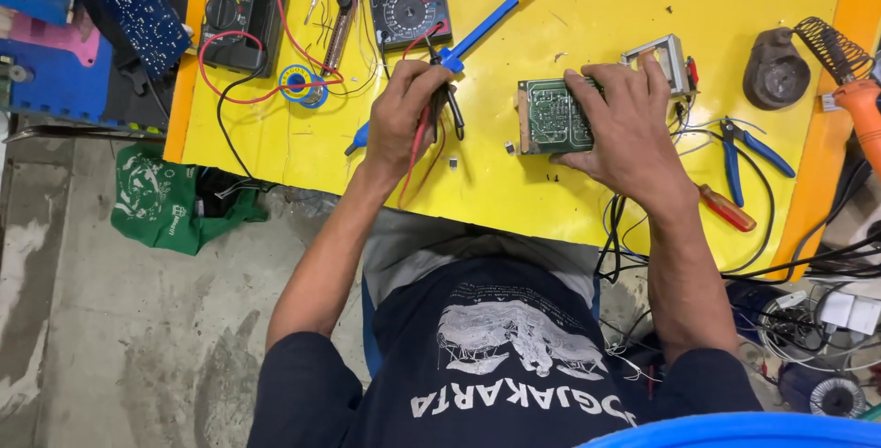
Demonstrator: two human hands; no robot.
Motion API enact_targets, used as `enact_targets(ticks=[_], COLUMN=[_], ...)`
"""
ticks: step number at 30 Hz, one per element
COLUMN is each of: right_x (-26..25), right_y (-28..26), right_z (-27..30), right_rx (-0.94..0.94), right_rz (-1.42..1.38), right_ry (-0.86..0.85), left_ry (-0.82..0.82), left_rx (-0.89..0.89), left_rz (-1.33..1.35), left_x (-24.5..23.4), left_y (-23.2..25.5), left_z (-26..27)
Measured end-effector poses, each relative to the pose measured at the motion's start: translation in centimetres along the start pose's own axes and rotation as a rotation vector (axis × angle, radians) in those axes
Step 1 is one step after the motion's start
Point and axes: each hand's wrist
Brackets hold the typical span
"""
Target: The person uses a soldering iron and a desoldering pump to remove components from a green circuit board. They then use a multimeter to test the board and continue soldering wires to the circuit board.
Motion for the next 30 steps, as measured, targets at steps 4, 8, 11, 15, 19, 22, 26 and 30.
enact_targets(ticks=[4,8,11,15,19,22,26,30], right_x=[-0.1,3.2,3.7,3.8,5.6,5.7,5.6,3.6], right_y=[-3.8,-8.3,-11.0,-11.8,-10.7,-10.8,-11.1,-12.2], right_z=[-0.8,-1.5,-3.4,-4.5,-3.0,-1.9,-0.8,-1.5], right_rx=[-0.052,-0.1,-0.061,-0.071,-0.066,-0.011,0.038,0.037], right_rz=[-0.009,-0.114,-0.098,-0.073,-0.249,-0.336,-0.394,-0.557], right_ry=[0.135,0.391,0.436,0.568,0.69,0.762,0.813,0.82], left_ry=[0.052,0.085,0.073,0.02,-0.04,-0.049,-0.134,-0.177], left_rx=[-0.007,0.026,0.067,0.112,0.154,0.124,0.099,0.088], left_rz=[-0.007,0.105,0.096,0.049,0.019,-0.008,-0.106,-0.125], left_x=[0.6,0.8,1.4,0.6,-0.6,-1.4,-2.0,-1.9], left_y=[0.7,1.6,1.2,1.6,2.7,3.6,4.2,4.8], left_z=[0.4,-0.2,0.5,0.7,0.9,1.3,2.0,2.5])
Point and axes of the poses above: each hand's wrist, its own z-axis away from the middle knuckle, its own x-axis out of the palm, y = z × x
